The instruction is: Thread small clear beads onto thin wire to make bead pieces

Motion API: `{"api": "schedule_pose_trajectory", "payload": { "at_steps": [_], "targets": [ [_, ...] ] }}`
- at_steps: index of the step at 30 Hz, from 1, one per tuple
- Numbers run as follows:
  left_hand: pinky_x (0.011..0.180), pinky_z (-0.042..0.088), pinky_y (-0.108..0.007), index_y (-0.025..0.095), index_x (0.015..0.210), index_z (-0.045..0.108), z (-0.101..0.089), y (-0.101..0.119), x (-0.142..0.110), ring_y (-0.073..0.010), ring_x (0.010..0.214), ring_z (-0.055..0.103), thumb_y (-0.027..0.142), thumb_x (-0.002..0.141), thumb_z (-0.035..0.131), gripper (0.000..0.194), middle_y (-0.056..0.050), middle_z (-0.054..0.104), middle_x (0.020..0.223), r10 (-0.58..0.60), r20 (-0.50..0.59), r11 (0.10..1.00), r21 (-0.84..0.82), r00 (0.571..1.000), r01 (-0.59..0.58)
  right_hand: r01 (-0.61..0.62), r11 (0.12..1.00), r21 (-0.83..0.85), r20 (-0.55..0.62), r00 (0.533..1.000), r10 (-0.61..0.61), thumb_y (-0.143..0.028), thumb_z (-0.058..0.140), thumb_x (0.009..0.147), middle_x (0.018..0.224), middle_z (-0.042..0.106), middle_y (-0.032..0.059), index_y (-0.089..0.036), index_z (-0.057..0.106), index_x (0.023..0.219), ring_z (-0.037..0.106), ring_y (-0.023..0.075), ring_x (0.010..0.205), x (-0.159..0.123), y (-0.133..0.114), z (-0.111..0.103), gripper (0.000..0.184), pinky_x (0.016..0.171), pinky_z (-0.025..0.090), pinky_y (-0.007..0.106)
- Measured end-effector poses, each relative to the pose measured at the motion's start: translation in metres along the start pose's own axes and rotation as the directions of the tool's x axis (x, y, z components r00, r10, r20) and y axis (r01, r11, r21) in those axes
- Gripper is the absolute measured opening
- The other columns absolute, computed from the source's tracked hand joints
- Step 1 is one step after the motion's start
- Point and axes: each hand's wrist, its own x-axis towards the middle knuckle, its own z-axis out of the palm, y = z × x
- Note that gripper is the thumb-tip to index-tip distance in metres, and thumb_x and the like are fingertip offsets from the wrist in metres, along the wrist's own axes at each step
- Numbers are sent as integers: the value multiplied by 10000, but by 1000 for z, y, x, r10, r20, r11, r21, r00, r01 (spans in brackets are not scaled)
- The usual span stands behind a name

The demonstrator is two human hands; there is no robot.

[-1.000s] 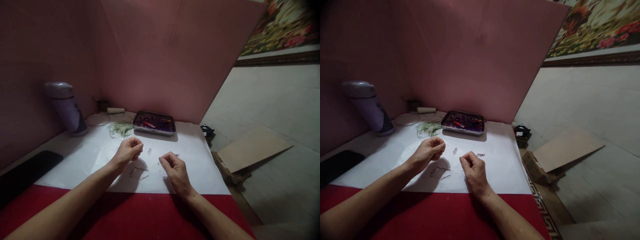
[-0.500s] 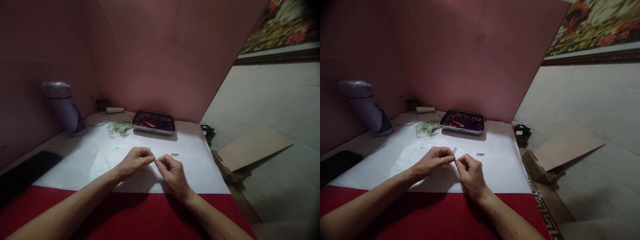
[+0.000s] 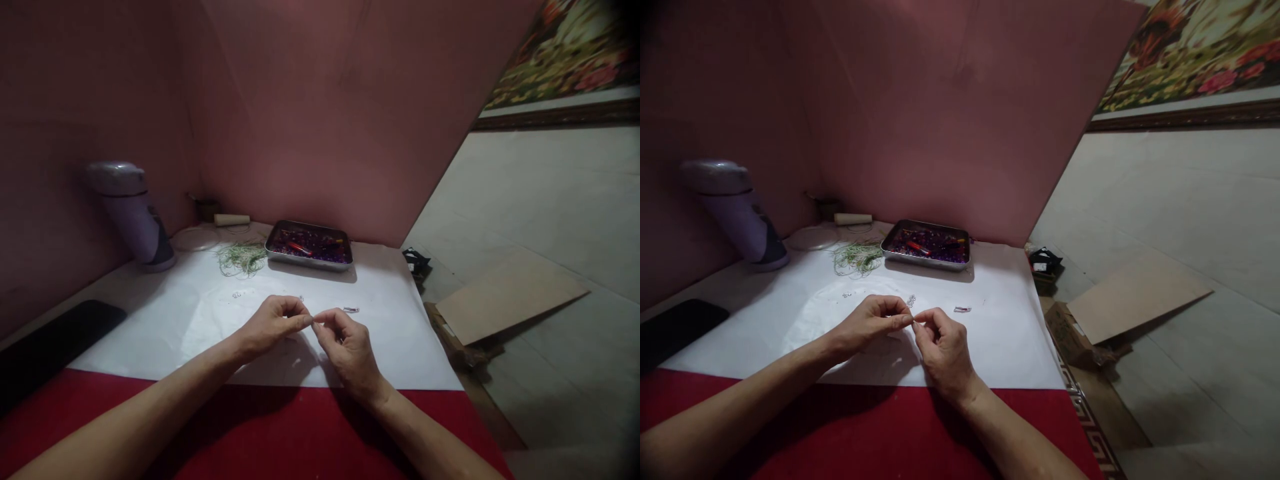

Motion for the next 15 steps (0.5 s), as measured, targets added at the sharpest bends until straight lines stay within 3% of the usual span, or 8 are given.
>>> {"api": "schedule_pose_trajectory", "payload": {
  "at_steps": [7, 12, 15],
  "targets": [
    [485, 299, -196, 125, 645, 598, -2, 5, 0, -75, 514, 377, 298, 690, 614, 179, 34, 464, 552, -10, -31, 1000, -4, 999, 10, 16, 1000, -11, -8, 1000, -16, -211, 499, 801, 576, 496, -29, -161, 538, 682, 395, 86, 510, 1, -2, -1, 135, 505, 339, 207],
    [451, 248, -197, 137, 660, 580, -18, 11, 5, -62, 474, 332, 330, 693, 607, 197, 40, 460, 555, 25, -206, 1000, 9, 978, -23, -3, 1000, -13, -22, 1000, 3, -188, 490, 794, 581, 494, -34, -163, 531, 689, 395, 86, 509, -1, -1, -2, 115, 510, 342, 208],
    [478, 281, -211, 146, 631, 576, -37, 10, 10, -78, 494, 379, 337, 685, 607, 200, 29, 476, 552, 109, -380, 988, 142, 919, -59, -12, 1000, 6, -25, 1000, 12, -185, 483, 796, 581, 494, -32, -163, 538, 701, 402, 89, 511, -2, 0, -2, 112, 506, 345, 211]
  ]
}}
